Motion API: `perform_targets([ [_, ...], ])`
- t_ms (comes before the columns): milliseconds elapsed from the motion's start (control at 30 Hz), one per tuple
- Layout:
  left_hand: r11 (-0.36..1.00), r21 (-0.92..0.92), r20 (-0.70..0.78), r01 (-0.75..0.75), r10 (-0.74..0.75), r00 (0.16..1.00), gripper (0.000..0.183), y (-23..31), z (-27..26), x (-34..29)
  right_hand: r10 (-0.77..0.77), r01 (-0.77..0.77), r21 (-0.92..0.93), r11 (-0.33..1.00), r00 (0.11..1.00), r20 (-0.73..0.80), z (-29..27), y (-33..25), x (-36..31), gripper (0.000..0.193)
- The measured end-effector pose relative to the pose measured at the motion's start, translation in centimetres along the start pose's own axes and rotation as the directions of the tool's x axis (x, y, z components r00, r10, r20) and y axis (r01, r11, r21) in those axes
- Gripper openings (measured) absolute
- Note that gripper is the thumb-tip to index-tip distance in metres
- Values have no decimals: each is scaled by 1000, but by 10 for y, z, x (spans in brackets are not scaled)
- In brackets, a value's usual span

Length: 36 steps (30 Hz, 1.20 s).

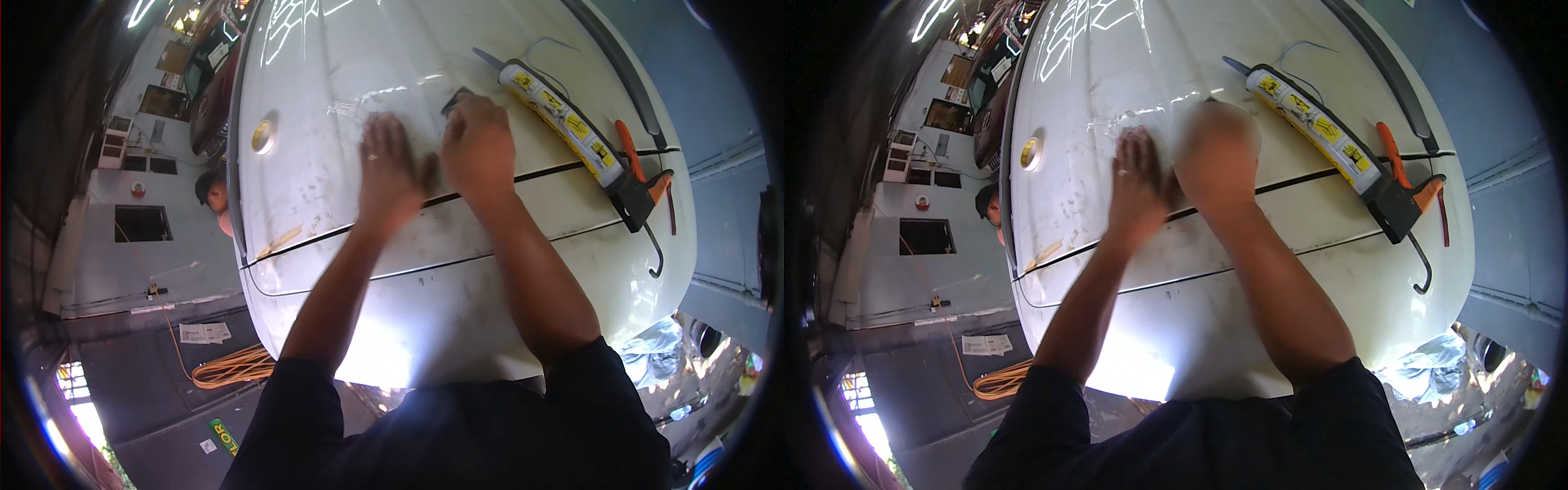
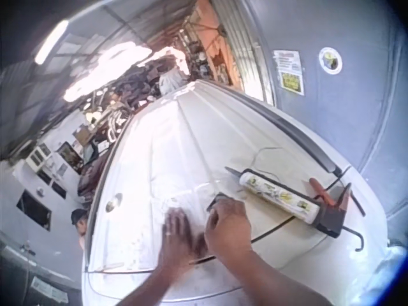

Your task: Sanding the exterior roof of a white vehicle using a sanding block.

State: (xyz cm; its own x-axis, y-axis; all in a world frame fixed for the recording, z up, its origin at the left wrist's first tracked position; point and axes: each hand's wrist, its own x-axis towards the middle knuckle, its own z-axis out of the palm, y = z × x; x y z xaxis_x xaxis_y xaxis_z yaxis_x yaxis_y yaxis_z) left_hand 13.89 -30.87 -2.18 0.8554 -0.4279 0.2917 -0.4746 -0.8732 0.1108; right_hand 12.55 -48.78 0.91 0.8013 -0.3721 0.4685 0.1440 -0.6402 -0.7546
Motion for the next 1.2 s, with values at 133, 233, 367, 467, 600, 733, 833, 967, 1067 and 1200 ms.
perform_targets([
  [133,997,-69,149,-46,56,987,90,40,-23,-22,62,12,333,943,976,-211,-4,1,9,18],
  [233,987,-101,203,-125,144,969,85,44,-37,-27,397,-304,561,770,917,-47,-12,4,8,22],
  [367,971,-174,223,-165,202,954,85,29,-51,-45,432,-351,621,701,902,22,-18,-1,8,22],
  [467,994,-103,201,-37,57,978,85,-10,-53,-57,421,-359,578,733,906,29,-20,-4,8,24],
  [600,991,102,167,87,-103,981,84,-45,-57,-67,443,-408,569,714,892,83,-22,-10,7,24],
  [733,985,77,77,156,-162,984,83,-52,-52,-61,456,-425,599,679,883,109,-19,-9,5,22],
  [833,980,80,54,185,-189,980,78,-42,-53,-49,439,-417,648,637,888,139,-14,-3,3,22],
  [967,983,78,54,169,-173,983,72,-43,-52,-50,442,-417,670,614,885,146,-14,-7,3,22],
  [1067,988,51,79,145,-149,986,75,-46,-54,-55,448,-433,656,618,880,158,-16,-11,3,22],
  [1200,993,16,60,119,-119,991,77,-55,-55,-49,449,-437,686,581,876,178,-15,-10,2,22],
])
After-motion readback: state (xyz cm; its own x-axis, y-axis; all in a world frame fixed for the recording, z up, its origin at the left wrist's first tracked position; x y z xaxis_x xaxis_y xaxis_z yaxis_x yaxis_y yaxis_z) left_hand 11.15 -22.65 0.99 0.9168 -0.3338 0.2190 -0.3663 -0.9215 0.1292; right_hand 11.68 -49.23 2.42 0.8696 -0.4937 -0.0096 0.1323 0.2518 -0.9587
